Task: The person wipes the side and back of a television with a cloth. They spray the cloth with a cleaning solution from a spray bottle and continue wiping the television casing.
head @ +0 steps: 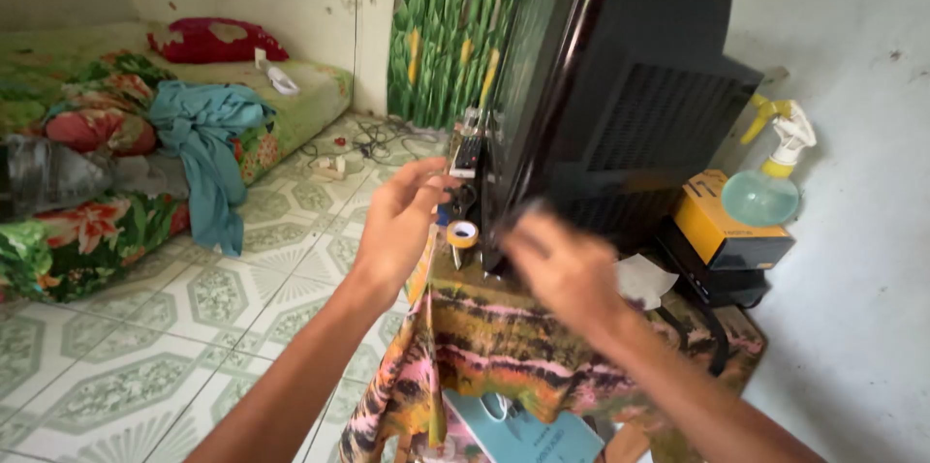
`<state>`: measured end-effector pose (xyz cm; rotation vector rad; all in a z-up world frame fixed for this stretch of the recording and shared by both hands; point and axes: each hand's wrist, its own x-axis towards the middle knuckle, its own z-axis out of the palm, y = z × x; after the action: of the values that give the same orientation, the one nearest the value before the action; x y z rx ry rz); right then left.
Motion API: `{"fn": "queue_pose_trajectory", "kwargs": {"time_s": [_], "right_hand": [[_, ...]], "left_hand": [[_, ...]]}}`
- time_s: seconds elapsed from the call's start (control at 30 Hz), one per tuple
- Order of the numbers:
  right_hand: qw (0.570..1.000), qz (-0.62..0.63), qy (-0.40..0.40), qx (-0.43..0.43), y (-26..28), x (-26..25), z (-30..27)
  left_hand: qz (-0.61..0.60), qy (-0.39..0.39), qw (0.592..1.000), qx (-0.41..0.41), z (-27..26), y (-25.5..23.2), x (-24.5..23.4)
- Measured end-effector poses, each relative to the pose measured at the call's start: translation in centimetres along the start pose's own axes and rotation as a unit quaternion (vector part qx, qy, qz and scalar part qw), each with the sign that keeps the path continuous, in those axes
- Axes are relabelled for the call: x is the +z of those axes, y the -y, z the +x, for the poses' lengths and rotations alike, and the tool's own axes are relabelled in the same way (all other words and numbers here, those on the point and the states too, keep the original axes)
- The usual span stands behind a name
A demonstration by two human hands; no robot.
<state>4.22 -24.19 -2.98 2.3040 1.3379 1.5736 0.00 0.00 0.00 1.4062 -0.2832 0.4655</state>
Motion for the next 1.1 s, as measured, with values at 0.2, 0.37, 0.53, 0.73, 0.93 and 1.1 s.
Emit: {"fn": "queue_pose_trajectory", "kwargs": {"time_s": [0.2, 0.37, 0.53, 0.73, 0.93, 1.1], "right_hand": [[0.980, 0.122, -0.104, 0.120, 0.9, -2.5, 1.6], [0.964, 0.220, 0.074, 0.126, 2.5, -1.1, -2.6], [0.982, 0.109, -0.077, 0.130, -2.0, -1.7, -1.0], [0.967, 0.120, -0.122, 0.187, -2.3, -3.2, 1.2], [0.927, 0.129, -0.191, 0.296, -1.5, -4.6, 3.6], [0.914, 0.175, -0.154, 0.332, -0.5, -4.2, 4.4]], "left_hand": [[-0.004, -0.006, 1.000, -0.011, 0.9, 0.2, 0.9], [-0.010, 0.005, 1.000, -0.022, 0.8, -0.2, 2.1], [-0.002, 0.017, 1.000, -0.005, 1.7, -1.4, 2.7], [-0.004, 0.021, 1.000, 0.023, 3.2, -3.5, 3.7], [0.018, 0.026, 0.999, 0.022, 4.3, -5.0, 5.1], [0.007, 0.034, 0.999, 0.025, 4.6, -5.4, 5.9]]}}
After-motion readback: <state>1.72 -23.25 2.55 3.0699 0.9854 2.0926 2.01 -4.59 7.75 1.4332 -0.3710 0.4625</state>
